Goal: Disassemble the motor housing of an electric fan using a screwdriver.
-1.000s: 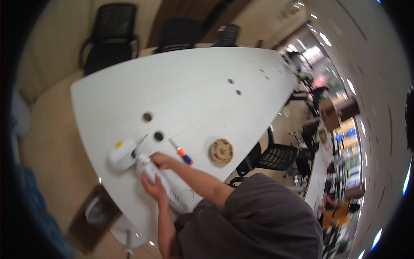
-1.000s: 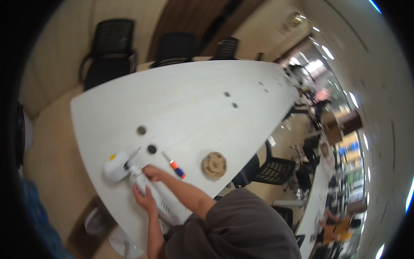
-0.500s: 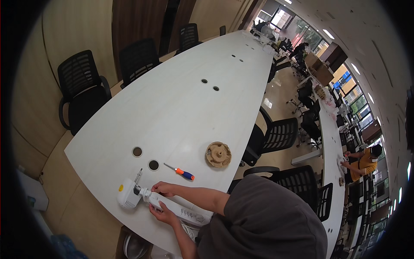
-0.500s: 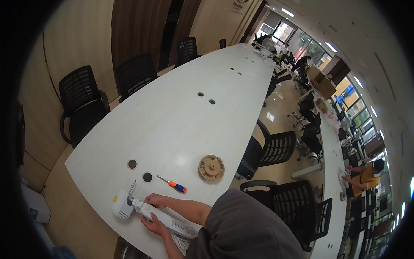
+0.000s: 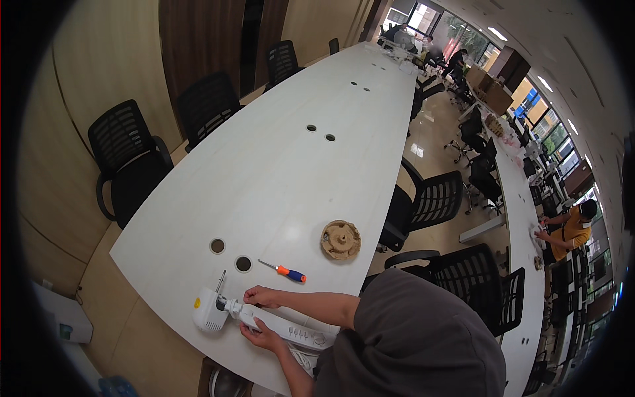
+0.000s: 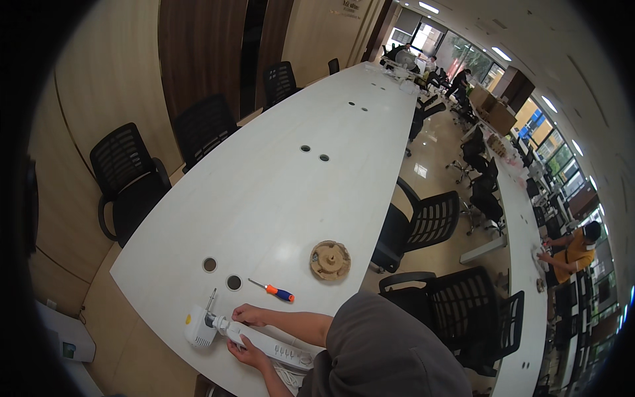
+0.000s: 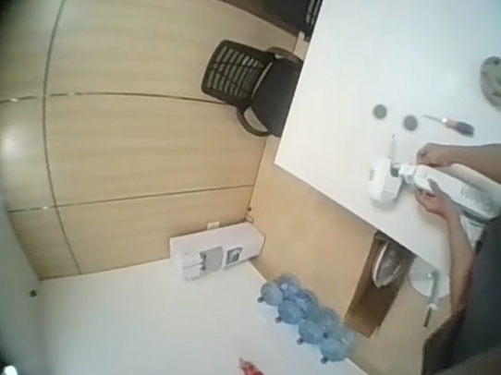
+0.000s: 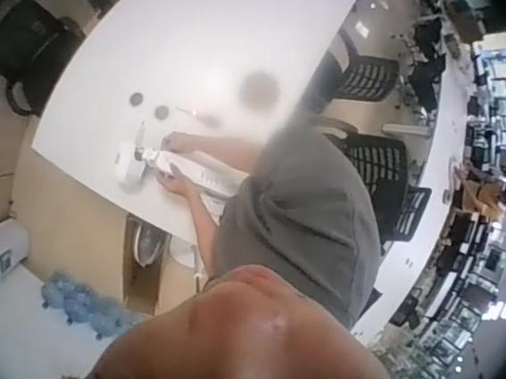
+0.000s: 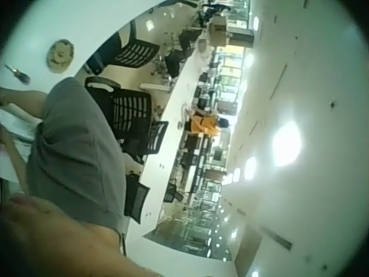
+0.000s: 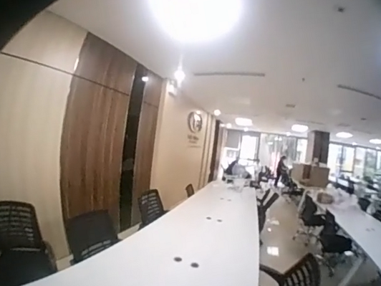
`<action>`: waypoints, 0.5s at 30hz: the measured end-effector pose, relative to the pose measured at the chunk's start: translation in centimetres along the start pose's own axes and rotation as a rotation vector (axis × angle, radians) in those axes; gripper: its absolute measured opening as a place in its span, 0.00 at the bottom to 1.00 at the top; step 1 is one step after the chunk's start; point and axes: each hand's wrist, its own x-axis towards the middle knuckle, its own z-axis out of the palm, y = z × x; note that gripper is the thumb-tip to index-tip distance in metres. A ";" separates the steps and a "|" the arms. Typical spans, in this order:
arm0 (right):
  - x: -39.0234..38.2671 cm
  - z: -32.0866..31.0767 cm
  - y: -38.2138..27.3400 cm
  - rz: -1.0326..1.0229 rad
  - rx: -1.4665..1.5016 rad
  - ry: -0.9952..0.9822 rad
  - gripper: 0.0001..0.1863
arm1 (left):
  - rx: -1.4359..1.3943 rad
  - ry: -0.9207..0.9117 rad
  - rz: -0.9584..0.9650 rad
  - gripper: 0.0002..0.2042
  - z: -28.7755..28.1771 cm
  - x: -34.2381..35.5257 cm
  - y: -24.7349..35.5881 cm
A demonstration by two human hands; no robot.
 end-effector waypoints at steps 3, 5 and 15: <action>0.7 -0.7 -0.7 -0.046 -0.120 -0.046 0.03 | 0.000 -0.014 -0.022 0.24 0.4 -0.4 1.0; 1.1 -0.8 0.1 -0.019 -0.065 -0.031 0.04 | 0.015 -0.013 0.001 0.23 0.3 -0.5 0.9; -1.0 0.0 -2.9 -0.208 -0.100 0.198 0.03 | 0.098 0.019 0.054 0.23 -0.3 1.0 -0.3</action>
